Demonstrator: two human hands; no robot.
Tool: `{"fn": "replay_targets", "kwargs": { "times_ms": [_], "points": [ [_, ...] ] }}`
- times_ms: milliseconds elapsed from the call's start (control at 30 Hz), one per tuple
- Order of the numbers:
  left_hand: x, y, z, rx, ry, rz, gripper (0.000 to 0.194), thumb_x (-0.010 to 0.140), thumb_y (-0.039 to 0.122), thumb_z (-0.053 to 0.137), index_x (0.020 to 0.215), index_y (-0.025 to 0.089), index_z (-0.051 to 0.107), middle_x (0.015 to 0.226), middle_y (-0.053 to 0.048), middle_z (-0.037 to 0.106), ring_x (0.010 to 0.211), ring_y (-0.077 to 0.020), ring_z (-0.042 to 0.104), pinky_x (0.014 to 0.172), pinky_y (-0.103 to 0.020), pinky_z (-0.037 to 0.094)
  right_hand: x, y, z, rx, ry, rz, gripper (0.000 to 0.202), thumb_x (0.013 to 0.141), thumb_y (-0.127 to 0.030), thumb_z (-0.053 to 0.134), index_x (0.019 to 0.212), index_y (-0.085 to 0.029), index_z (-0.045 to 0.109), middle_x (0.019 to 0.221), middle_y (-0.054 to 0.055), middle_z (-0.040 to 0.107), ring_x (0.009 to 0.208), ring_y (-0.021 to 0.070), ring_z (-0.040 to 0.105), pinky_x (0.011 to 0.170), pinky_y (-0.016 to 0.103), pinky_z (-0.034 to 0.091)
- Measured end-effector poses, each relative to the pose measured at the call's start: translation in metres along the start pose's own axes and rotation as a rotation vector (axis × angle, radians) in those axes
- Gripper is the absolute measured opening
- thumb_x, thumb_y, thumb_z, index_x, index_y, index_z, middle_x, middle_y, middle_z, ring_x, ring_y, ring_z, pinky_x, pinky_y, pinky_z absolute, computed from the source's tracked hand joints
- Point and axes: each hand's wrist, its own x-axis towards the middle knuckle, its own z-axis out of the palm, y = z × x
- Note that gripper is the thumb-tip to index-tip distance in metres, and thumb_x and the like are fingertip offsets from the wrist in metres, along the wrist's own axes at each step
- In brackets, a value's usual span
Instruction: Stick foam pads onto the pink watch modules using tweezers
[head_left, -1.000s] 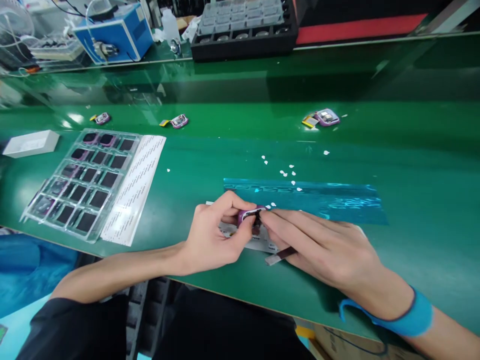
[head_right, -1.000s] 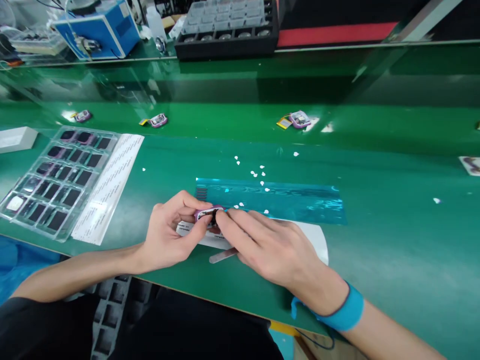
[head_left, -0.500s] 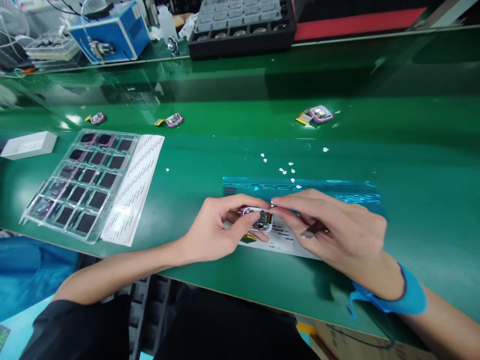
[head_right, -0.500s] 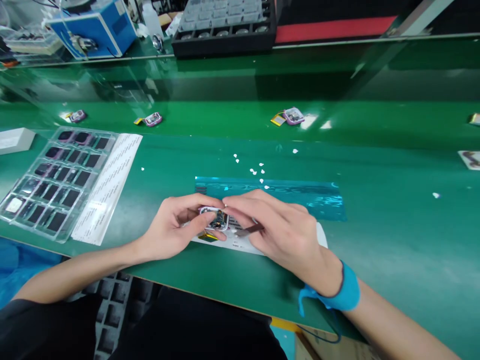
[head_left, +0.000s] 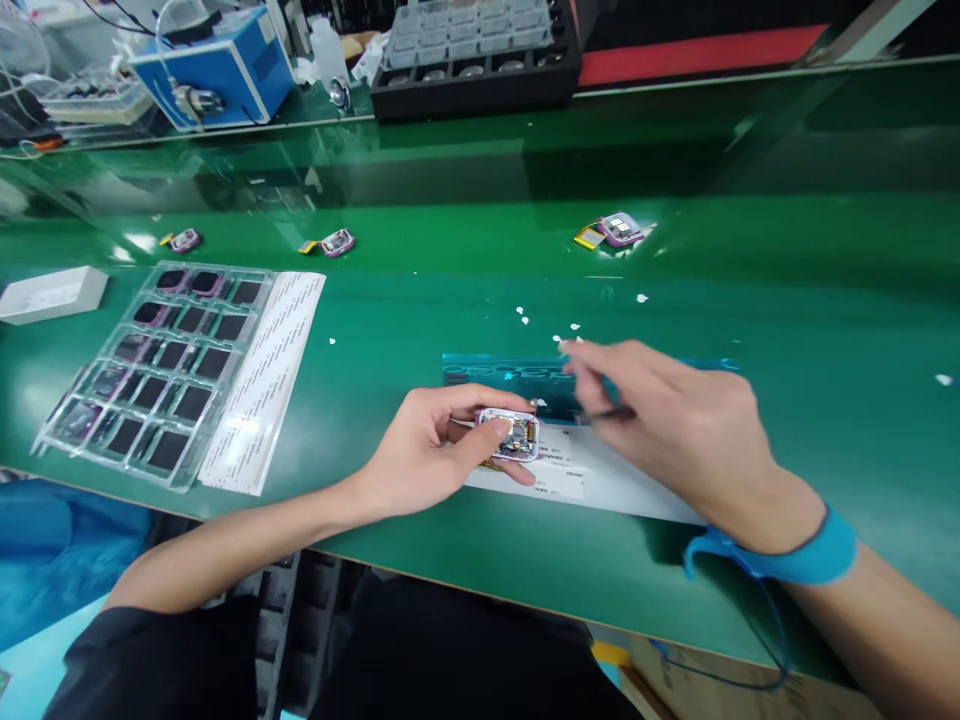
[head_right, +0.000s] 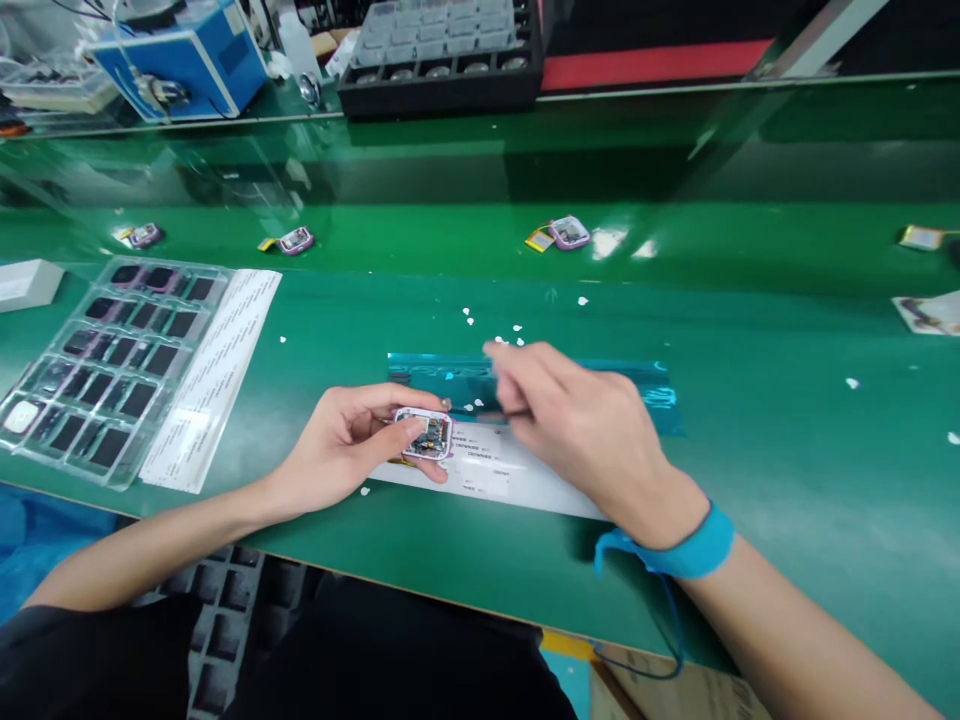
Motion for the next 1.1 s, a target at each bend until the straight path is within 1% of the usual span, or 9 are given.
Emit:
{"fn": "replay_targets", "kwargs": {
  "times_ms": [100, 200, 367, 433, 600, 733, 933, 1033, 1100],
  "points": [
    [0.0, 0.002, -0.001, -0.012, 0.018, 0.007, 0.018, 0.093, 0.023, 0.077, 0.107, 0.014, 0.073, 0.096, -0.005, 0.078, 0.071, -0.0206, 0.083, 0.068, -0.028, 0.069, 0.003, 0.005, -0.002, -0.088, 0.01, 0.018, 0.043, 0.101, -0.002, 0.056, 0.14, -0.018, 0.063, 0.102, 0.004, 0.082, 0.068, 0.0132, 0.072, 0.045, 0.026, 0.042],
    [0.002, 0.001, -0.001, -0.044, -0.001, -0.027, 0.016, 0.092, 0.02, 0.076, 0.105, 0.015, 0.068, 0.087, -0.001, 0.075, 0.069, -0.0189, 0.083, 0.066, -0.024, 0.066, 0.002, 0.001, -0.007, 0.027, -0.031, -0.102, 0.039, 0.104, -0.004, 0.057, 0.139, -0.02, 0.062, 0.111, 0.004, 0.081, 0.071, 0.0122, 0.074, 0.045, 0.026, 0.043],
    [0.002, 0.0, -0.001, -0.063, -0.048, -0.072, 0.018, 0.091, 0.016, 0.075, 0.105, 0.016, 0.063, 0.081, 0.002, 0.073, 0.069, -0.0174, 0.082, 0.064, -0.021, 0.064, -0.002, -0.005, -0.016, 0.12, -0.11, -0.236, 0.035, 0.108, -0.002, 0.047, 0.134, -0.021, 0.061, 0.107, 0.004, 0.081, 0.073, 0.0131, 0.075, 0.05, 0.026, 0.049],
    [0.002, -0.001, -0.001, -0.045, -0.029, -0.057, 0.017, 0.091, 0.016, 0.074, 0.104, 0.017, 0.062, 0.082, 0.001, 0.073, 0.069, -0.0176, 0.082, 0.064, -0.021, 0.064, -0.005, -0.004, -0.015, 0.134, -0.128, -0.241, 0.036, 0.108, -0.003, 0.048, 0.137, -0.02, 0.06, 0.108, 0.005, 0.081, 0.073, 0.0135, 0.075, 0.05, 0.026, 0.049],
    [0.003, -0.004, -0.001, -0.008, 0.01, -0.029, 0.02, 0.091, 0.021, 0.076, 0.102, 0.018, 0.061, 0.081, -0.001, 0.075, 0.069, -0.0217, 0.083, 0.061, -0.024, 0.065, -0.013, -0.007, -0.007, 0.194, -0.045, -0.183, 0.044, 0.107, -0.007, 0.052, 0.148, -0.021, 0.06, 0.112, 0.006, 0.08, 0.075, 0.0162, 0.073, 0.05, 0.03, 0.048],
    [0.001, -0.007, 0.003, 0.029, 0.048, -0.022, 0.019, 0.09, 0.023, 0.076, 0.101, 0.018, 0.061, 0.082, -0.002, 0.075, 0.068, -0.0219, 0.083, 0.059, -0.024, 0.066, -0.006, -0.02, -0.01, 0.142, -0.122, -0.232, 0.04, 0.105, -0.003, 0.048, 0.141, -0.015, 0.061, 0.109, 0.007, 0.079, 0.075, 0.0159, 0.072, 0.051, 0.029, 0.049],
    [-0.006, -0.012, 0.011, 0.198, 0.158, 0.149, 0.013, 0.09, 0.021, 0.072, 0.094, 0.019, 0.06, 0.082, -0.004, 0.08, 0.068, -0.0192, 0.082, 0.059, -0.021, 0.065, 0.002, -0.034, -0.018, -0.021, -0.104, -0.279, 0.027, 0.106, -0.004, 0.049, 0.129, -0.004, 0.063, 0.099, 0.012, 0.079, 0.067, 0.0161, 0.069, 0.05, 0.03, 0.049],
    [-0.008, -0.017, 0.013, 0.278, 0.206, 0.259, 0.012, 0.092, 0.02, 0.072, 0.092, 0.019, 0.06, 0.074, -0.003, 0.078, 0.062, -0.0168, 0.079, 0.059, -0.022, 0.064, 0.001, -0.038, -0.019, 0.001, -0.081, -0.261, 0.032, 0.106, -0.004, 0.047, 0.134, -0.009, 0.063, 0.097, 0.009, 0.08, 0.063, 0.0154, 0.068, 0.05, 0.03, 0.049],
    [-0.009, -0.019, 0.013, 0.305, 0.224, 0.309, 0.01, 0.093, 0.021, 0.07, 0.091, 0.019, 0.06, 0.068, -0.001, 0.077, 0.056, -0.0146, 0.076, 0.054, -0.02, 0.061, 0.0, -0.04, -0.018, 0.146, -0.098, -0.18, 0.037, 0.105, -0.004, 0.048, 0.138, -0.014, 0.062, 0.092, 0.004, 0.08, 0.059, 0.0128, 0.067, 0.047, 0.027, 0.048]
  ]
}}
